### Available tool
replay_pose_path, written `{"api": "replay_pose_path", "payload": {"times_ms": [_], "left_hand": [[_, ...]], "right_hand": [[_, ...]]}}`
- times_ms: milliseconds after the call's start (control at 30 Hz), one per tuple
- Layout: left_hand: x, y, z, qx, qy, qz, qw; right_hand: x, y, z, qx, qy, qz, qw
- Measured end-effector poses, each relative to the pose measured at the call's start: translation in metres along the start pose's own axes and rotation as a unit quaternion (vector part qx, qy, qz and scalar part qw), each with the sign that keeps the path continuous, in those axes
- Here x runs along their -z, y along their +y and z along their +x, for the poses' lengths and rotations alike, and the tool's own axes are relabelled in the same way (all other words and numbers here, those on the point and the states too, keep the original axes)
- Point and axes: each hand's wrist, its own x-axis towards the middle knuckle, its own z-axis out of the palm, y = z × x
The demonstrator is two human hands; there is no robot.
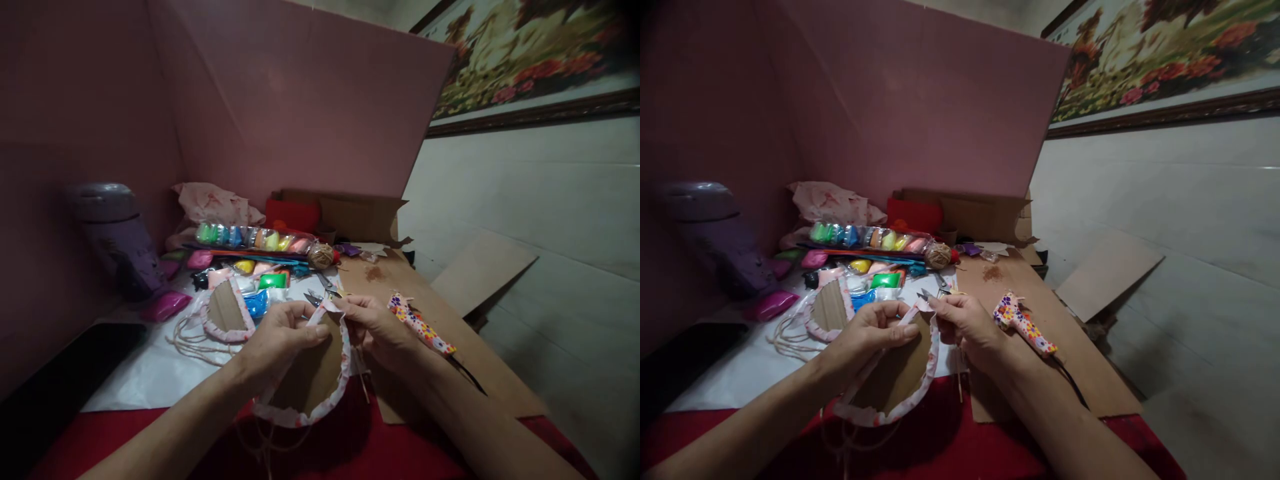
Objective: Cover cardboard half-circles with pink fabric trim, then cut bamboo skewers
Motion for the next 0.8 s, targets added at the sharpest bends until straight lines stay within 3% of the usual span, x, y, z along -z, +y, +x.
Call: {"api": "replay_pose_path", "payload": {"times_ms": [233, 567, 700, 800], "left_hand": [[0.002, -0.001, 0.001, 0.0, 0.007, 0.012, 1.0], [0.002, -0.001, 0.002, -0.01, 0.009, 0.02, 1.0], [0.001, 0.0, 0.002, -0.012, 0.018, 0.035, 0.999], [0.001, 0.001, 0.002, -0.012, 0.022, 0.047, 0.999]], "right_hand": [[-0.005, 0.001, -0.006, -0.057, -0.045, 0.067, 0.995], [-0.007, 0.006, -0.007, -0.037, -0.082, 0.062, 0.994], [-0.007, 0.012, -0.004, -0.017, -0.055, 0.029, 0.998], [-0.008, 0.017, -0.002, 0.038, -0.002, -0.034, 0.999]]}}
